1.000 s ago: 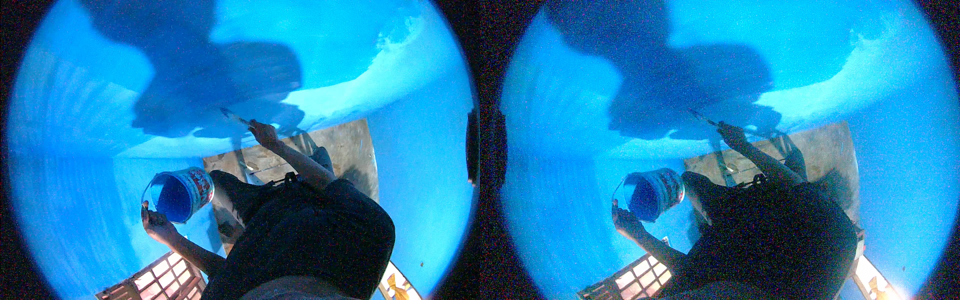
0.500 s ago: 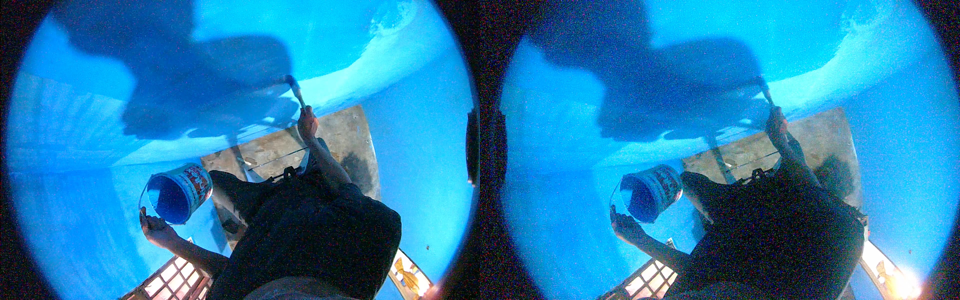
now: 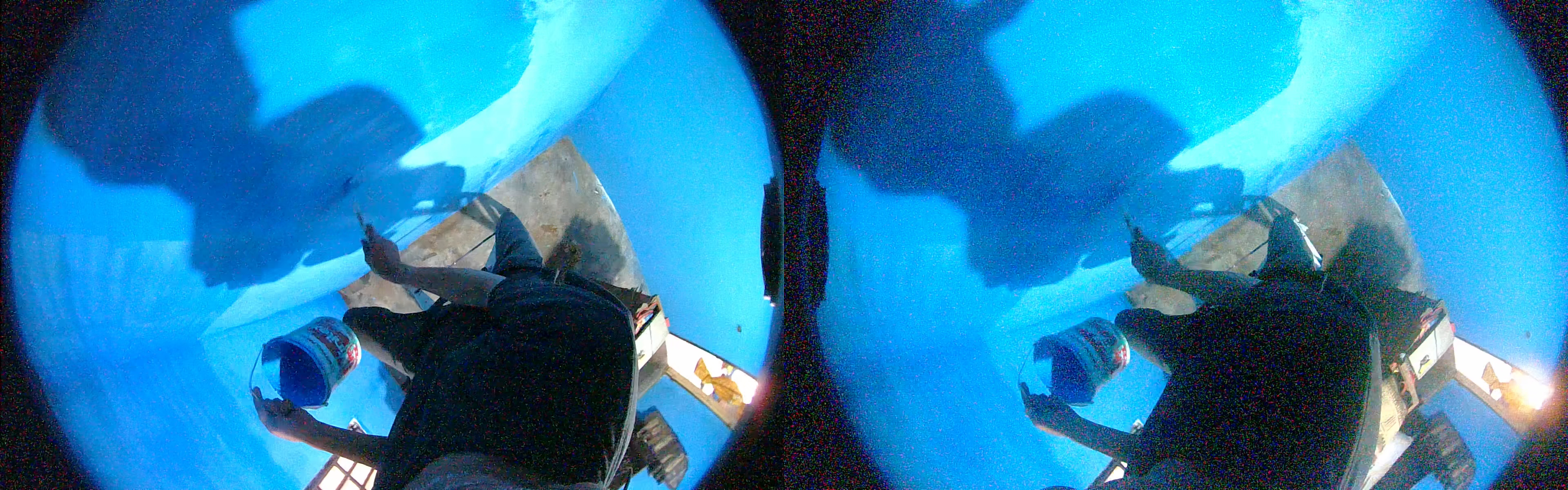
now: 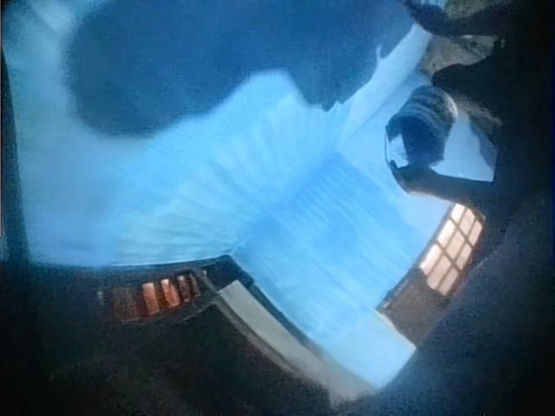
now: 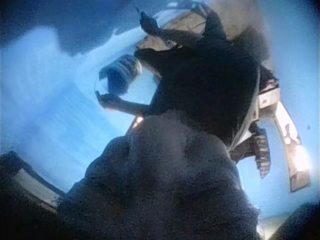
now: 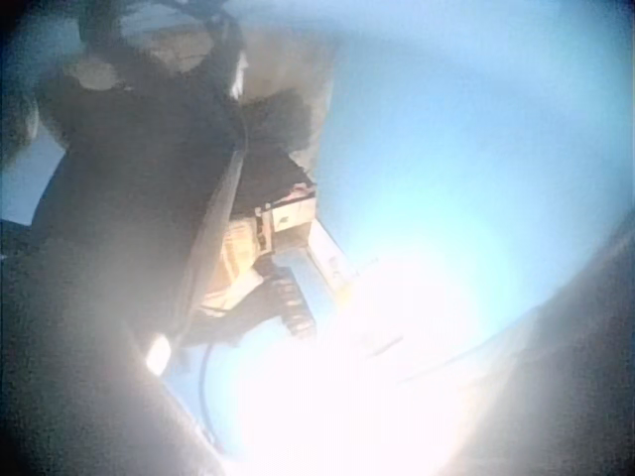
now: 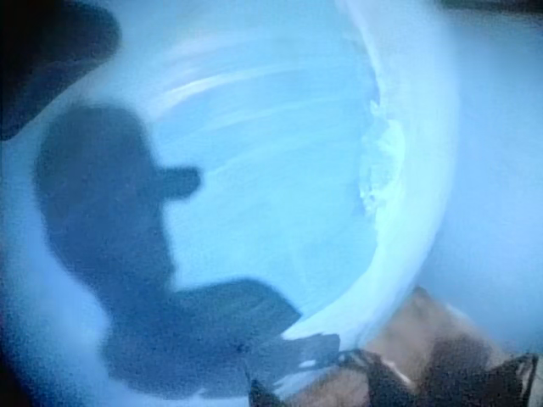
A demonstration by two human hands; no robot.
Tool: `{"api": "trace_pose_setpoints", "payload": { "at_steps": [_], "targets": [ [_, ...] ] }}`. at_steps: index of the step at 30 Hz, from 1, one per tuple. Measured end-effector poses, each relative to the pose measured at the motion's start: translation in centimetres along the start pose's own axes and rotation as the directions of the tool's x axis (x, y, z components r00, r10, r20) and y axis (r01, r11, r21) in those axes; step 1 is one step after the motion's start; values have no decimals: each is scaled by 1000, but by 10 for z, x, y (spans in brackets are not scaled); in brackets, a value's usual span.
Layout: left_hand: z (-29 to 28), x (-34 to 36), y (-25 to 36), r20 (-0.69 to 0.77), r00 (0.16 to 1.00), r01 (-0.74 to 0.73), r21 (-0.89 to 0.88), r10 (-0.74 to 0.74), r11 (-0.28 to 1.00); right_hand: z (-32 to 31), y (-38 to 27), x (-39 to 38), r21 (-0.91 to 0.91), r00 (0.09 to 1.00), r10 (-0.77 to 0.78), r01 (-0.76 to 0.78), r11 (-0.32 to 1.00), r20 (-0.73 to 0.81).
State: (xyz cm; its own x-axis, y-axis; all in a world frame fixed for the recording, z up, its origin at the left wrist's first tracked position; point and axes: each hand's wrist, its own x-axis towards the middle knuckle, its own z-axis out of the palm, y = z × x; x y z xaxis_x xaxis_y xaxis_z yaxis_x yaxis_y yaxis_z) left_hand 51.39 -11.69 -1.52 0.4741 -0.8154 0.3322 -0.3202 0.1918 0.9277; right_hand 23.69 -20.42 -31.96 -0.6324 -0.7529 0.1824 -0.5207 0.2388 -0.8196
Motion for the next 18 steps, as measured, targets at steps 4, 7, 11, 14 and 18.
{"api": "trace_pose_setpoints", "payload": {
  "at_steps": [4, 7, 11, 14, 18],
  "targets": [
    [3, -14, 0, -74, 997, 4, -3, -5, 1000, -11, 14, -7, 97, 958, -224, 209, 973, 179],
    [-18, -9, -15, -6, 999, 48, -161, -50, 986, -59, 23, 21, 22, 902, -378, 382, 924, 207],
    [4, -10, -8, -38, 992, 102, -293, -119, 951, -103, 148, 73, -306, 880, -469, 426, 852, -80],
    [-6, -22, 0, -39, 985, 135, -426, -167, 894, -189, 129, 73, -27, 986, 113, -111, 993, 121],
    [18, -25, 13, 81, 994, 90, -202, -75, 975, -286, 149, 52, 16, 982, -110, 114, 993, -155]
  ]
}}
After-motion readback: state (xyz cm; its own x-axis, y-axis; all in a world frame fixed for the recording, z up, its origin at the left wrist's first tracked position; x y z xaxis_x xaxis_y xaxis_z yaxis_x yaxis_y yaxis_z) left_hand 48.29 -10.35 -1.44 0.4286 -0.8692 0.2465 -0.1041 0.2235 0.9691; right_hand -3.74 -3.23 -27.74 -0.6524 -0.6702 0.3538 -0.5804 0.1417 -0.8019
